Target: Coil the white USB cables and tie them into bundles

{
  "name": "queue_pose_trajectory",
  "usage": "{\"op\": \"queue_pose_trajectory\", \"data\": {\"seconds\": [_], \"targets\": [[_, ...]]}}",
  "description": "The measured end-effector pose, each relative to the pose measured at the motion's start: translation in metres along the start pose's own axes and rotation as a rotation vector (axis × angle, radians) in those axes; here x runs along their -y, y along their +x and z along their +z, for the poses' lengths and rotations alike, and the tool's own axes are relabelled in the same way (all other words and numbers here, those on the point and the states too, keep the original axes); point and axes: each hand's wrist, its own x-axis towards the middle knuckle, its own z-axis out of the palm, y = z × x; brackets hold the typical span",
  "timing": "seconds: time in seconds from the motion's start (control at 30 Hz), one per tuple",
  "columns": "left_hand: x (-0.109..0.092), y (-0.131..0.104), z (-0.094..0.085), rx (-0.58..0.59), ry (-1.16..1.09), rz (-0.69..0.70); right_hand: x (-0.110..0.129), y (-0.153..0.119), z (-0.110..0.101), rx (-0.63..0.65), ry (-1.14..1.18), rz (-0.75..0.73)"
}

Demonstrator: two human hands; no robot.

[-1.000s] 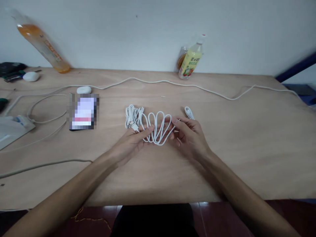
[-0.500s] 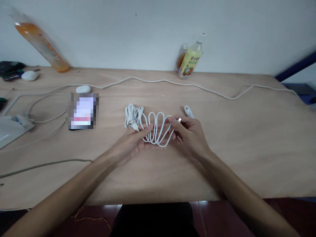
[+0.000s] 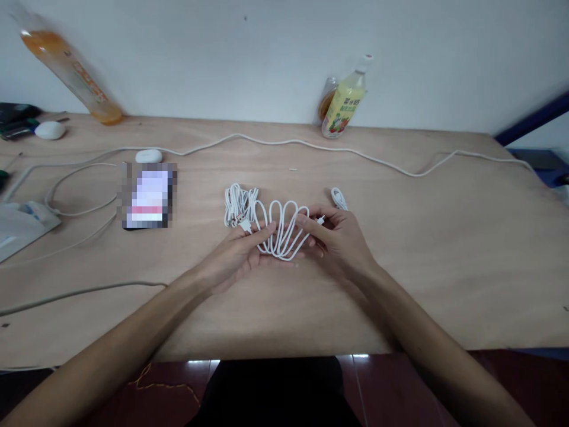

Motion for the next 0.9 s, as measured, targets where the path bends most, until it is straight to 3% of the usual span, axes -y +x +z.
{"op": "queue_pose_trajectory", "data": {"seconds": [0.37,0.73,0.9], "targets": [[0.0004,-0.0027,0.0027,0.086,0.056,-0.036,-0.0032,-0.0012,0.0019,0.124,-0.015,-0.027],[-0.0026,-0.0052,0.0058,0.067,0.146,-0.082,0.0002,-0.0026,0.0004,0.120,-0.115,-0.077],[-0.0045,-0.0048,0.0058,0.153,0.243,-0.117,0.0025,-0.0069,0.0057,0.176,-0.137,-0.105]]}}
